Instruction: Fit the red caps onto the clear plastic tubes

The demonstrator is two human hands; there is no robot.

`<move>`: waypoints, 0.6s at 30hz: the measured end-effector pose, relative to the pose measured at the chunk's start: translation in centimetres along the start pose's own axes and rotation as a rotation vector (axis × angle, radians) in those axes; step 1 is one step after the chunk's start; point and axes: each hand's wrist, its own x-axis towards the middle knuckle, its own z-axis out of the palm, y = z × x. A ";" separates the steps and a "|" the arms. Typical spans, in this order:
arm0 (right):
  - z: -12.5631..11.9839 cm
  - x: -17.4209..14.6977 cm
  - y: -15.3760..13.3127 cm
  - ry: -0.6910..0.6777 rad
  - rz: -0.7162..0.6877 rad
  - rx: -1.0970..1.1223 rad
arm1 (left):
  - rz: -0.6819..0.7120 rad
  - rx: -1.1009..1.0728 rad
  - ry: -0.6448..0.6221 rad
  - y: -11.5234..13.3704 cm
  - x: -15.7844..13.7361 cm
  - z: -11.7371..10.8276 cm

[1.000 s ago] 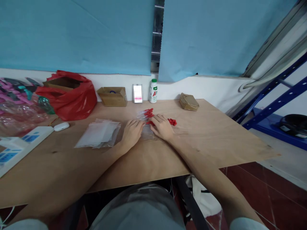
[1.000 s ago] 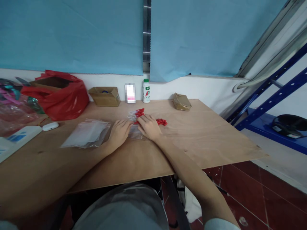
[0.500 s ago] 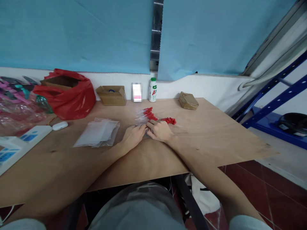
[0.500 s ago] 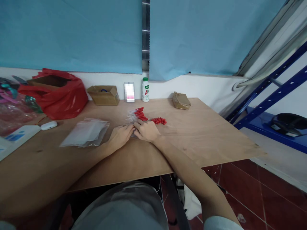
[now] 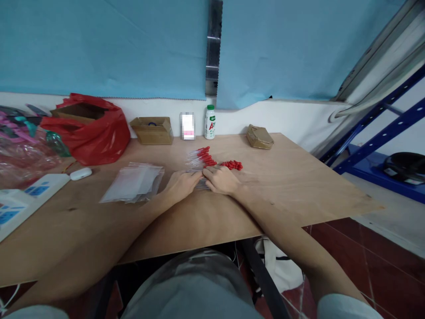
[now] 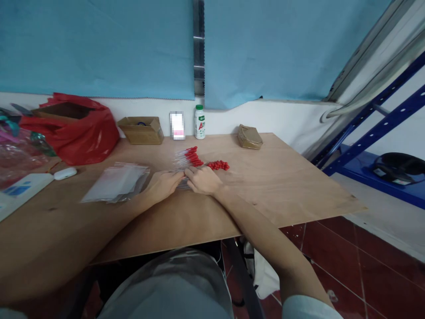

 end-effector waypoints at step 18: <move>-0.1 0.1 -1.1 0.096 0.150 0.128 | -0.027 -0.111 0.071 0.5 -0.5 0.0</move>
